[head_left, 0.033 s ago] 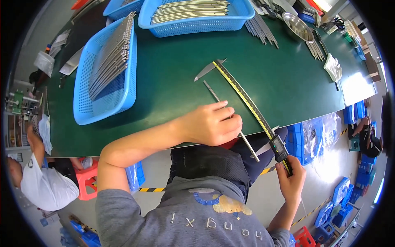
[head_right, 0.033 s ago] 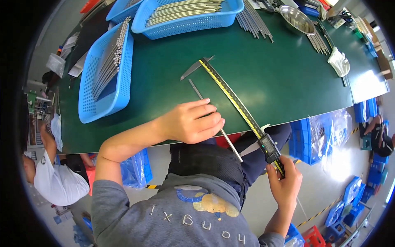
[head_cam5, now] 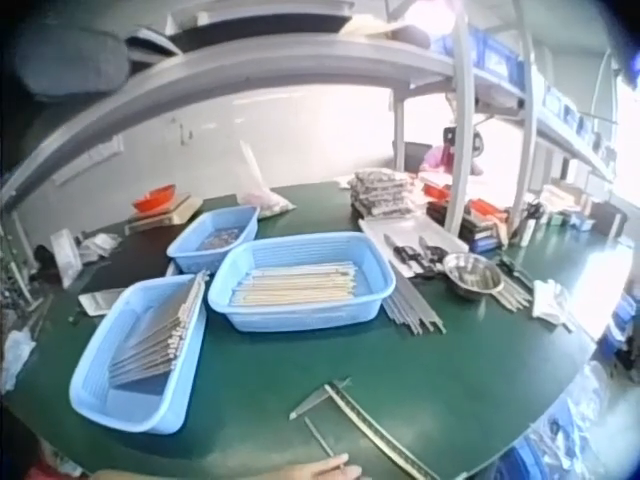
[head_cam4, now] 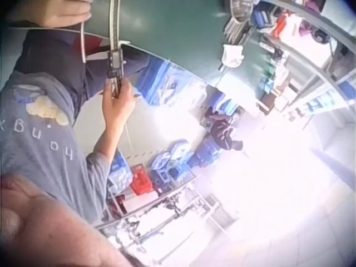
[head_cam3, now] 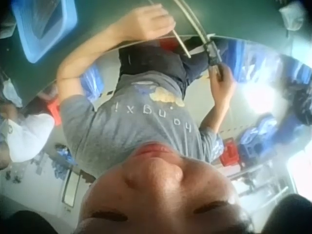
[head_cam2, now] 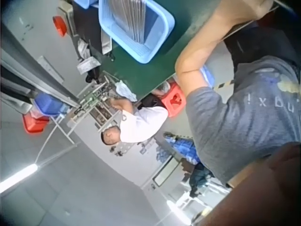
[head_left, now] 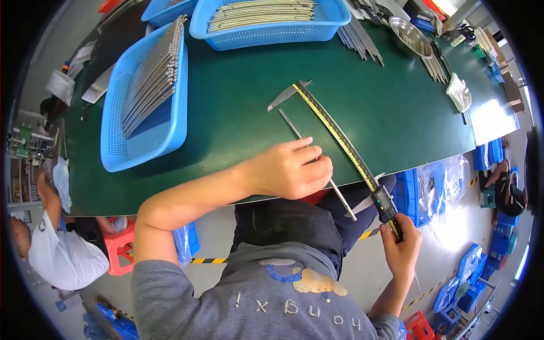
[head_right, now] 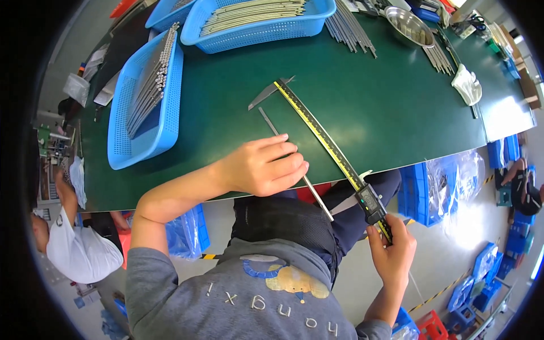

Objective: Measuring the length of various metal rods using a digital caliper on a workbench.

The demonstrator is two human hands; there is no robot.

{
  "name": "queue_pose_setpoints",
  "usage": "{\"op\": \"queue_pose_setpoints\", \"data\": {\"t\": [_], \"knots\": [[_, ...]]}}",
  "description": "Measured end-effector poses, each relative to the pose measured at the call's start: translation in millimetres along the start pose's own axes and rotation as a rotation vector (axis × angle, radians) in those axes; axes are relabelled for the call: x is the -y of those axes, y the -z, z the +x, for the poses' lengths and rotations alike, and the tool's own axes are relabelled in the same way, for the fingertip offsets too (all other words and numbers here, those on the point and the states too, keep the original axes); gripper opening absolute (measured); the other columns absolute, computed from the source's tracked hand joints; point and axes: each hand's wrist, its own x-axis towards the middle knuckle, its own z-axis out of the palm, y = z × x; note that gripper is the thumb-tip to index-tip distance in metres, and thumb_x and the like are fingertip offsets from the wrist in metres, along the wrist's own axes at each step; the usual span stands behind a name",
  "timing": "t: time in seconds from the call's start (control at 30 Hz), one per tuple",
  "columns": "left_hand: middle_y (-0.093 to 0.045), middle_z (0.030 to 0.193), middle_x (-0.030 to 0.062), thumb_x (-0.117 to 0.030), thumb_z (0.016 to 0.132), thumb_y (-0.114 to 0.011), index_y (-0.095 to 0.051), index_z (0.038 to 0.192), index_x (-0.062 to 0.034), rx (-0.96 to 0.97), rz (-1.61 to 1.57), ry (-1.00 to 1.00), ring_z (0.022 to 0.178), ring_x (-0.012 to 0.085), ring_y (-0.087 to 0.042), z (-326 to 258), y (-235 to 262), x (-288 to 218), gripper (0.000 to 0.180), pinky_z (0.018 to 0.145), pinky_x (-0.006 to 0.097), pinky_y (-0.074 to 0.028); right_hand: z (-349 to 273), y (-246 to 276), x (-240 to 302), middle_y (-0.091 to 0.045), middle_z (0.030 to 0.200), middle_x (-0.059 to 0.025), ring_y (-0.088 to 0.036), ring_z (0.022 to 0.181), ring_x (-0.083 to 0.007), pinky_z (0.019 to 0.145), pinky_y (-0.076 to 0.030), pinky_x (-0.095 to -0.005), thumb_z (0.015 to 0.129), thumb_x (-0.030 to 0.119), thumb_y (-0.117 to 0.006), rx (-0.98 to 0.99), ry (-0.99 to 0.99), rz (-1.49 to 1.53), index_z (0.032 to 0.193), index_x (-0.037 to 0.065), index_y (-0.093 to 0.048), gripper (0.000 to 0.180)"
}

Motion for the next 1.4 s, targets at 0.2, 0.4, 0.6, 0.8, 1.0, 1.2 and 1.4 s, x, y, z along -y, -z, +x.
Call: {"op": "queue_pose_setpoints", "data": {"t": [0.2, 0.4, 0.6, 0.8, 1.0, 1.2, 1.4], "knots": [[-0.059, 0.083, 0.0029, -0.011, 0.069, -0.063, -0.063, 0.083, -0.0064, 0.057, 0.004, 0.037, 0.081, 0.0176, -0.059, -2, 3, 2, 0.015, 0.076, 0.035, -0.053, 0, 0, 0, -0.055, 0.062, -0.0070, -0.047, 0.049, -0.0119, 0.048, -0.039, -0.0252, 0.072, 0.013, -0.071, -0.003, 0.022, 0.000, 0.092, -0.001, -0.058, 0.028], [-0.059, 0.083, 0.0038, -0.010, 0.068, -0.063, -0.063, 0.083, -0.0062, 0.074, -0.027, 0.063, 0.080, 0.0175, -0.059, -2, 4, 5, 0.015, 0.077, 0.036, -0.054, 0, -1, 0, -0.055, 0.062, -0.0065, -0.048, 0.049, -0.0111, 0.049, -0.040, -0.0244, 0.071, 0.014, -0.072, -0.024, 0.024, 0.003, 0.091, 0.000, -0.058, 0.028], [-0.059, 0.082, 0.0042, -0.008, 0.068, -0.062, -0.064, 0.084, -0.0064, 0.051, -0.090, 0.102, 0.079, 0.0178, -0.059, -2, 6, 7, 0.016, 0.077, 0.035, -0.054, -3, 1, 2, -0.056, 0.063, -0.0066, -0.048, 0.049, -0.0110, 0.048, -0.039, -0.0241, 0.071, 0.013, -0.072, 0.005, -0.014, 0.018, 0.092, 0.000, -0.058, 0.029], [-0.057, 0.081, 0.0049, -0.007, 0.066, -0.062, -0.065, 0.085, -0.0054, 0.049, -0.157, 0.118, 0.077, 0.0190, -0.060, -1, 6, 8, 0.020, 0.073, 0.033, -0.054, -7, 0, 2, -0.056, 0.065, -0.0077, -0.048, 0.049, -0.0124, 0.049, -0.039, -0.0245, 0.071, 0.009, -0.070, 0.006, 0.000, 0.040, 0.094, -0.001, -0.057, 0.027], [-0.058, 0.082, 0.0056, -0.007, 0.064, -0.063, -0.066, 0.086, -0.0055, 0.085, -0.158, 0.117, 0.079, 0.0208, -0.061, 1, 8, 12, 0.021, 0.074, 0.034, -0.054, -8, 0, 4, -0.056, 0.066, -0.0085, -0.049, 0.051, -0.0131, 0.050, -0.040, -0.0250, 0.070, 0.008, -0.070, -0.006, 0.006, 0.034, 0.095, -0.001, -0.058, 0.029], [-0.059, 0.084, 0.0052, -0.007, 0.065, -0.062, -0.066, 0.085, -0.0063, 0.118, -0.146, 0.145, 0.080, 0.0205, -0.060, 2, 12, 14, 0.020, 0.076, 0.035, -0.054, -8, -1, 9, -0.057, 0.066, -0.0089, -0.052, 0.051, -0.0150, 0.050, -0.042, -0.0263, 0.070, 0.008, -0.070, -0.014, 0.025, 0.026, 0.096, 0.001, -0.059, 0.029], [-0.058, 0.083, 0.0042, -0.006, 0.066, -0.062, -0.067, 0.084, -0.0064, 0.143, -0.131, 0.157, 0.081, 0.0189, -0.059, 2, 12, 15, 0.019, 0.076, 0.034, -0.054, -7, -2, 8, -0.057, 0.065, -0.0086, -0.053, 0.049, -0.0169, 0.049, -0.042, -0.0276, 0.071, 0.011, -0.071, -0.014, 0.042, 0.002, 0.093, 0.002, -0.059, 0.027]]}}
